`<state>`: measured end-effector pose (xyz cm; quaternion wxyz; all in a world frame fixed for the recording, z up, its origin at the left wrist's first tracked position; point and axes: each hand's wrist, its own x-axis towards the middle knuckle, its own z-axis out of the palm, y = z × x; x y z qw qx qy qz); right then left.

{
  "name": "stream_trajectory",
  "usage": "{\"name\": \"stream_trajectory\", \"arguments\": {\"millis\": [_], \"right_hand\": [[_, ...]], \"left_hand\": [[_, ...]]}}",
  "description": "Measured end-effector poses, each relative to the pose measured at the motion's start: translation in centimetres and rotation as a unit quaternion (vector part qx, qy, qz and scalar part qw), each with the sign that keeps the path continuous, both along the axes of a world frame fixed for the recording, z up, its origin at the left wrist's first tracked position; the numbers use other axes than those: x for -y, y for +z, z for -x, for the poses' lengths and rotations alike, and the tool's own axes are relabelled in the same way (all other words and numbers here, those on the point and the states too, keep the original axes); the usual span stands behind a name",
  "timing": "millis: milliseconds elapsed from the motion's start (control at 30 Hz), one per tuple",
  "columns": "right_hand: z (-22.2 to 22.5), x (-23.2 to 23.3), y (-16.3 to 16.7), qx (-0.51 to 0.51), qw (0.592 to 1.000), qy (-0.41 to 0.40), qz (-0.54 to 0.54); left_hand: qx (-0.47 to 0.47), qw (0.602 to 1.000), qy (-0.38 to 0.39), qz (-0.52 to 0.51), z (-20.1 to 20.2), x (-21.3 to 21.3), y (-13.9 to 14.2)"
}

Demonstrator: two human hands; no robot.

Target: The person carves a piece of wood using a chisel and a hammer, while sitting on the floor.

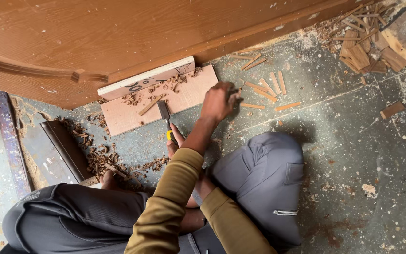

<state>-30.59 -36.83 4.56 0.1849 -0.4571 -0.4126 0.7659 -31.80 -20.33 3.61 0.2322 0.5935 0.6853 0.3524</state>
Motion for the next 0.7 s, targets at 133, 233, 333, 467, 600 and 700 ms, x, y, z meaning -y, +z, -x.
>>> {"name": "stream_trajectory", "arguments": {"millis": [133,233,333,467,600,700], "right_hand": [[-0.4,-0.5,-0.4,-0.008,1.000,-0.002,0.018],[-0.8,-0.9,-0.2,-0.005,1.000,0.000,0.020],[-1.2,-1.1,0.3,0.012,1.000,0.018,0.016],[-1.3,-1.2,1.1,0.012,0.999,0.037,-0.002],[-1.3,-1.5,1.7,-0.026,1.000,0.013,0.007],[-1.4,-2.0,2.1,-0.026,0.999,0.022,-0.012]], "left_hand": [[-0.198,0.966,-0.168,-0.020,-2.9,-0.6,-1.9],[-0.287,0.934,-0.209,-0.028,-5.0,-2.2,-1.9],[-0.270,0.937,-0.220,-0.020,-6.1,-2.9,-1.3],[-0.241,0.953,-0.183,-0.030,-7.5,-4.8,-0.8],[-0.278,0.936,-0.202,-0.075,-9.4,-7.8,-1.1],[-0.327,0.914,-0.234,-0.049,-9.8,-9.0,-1.5]]}}
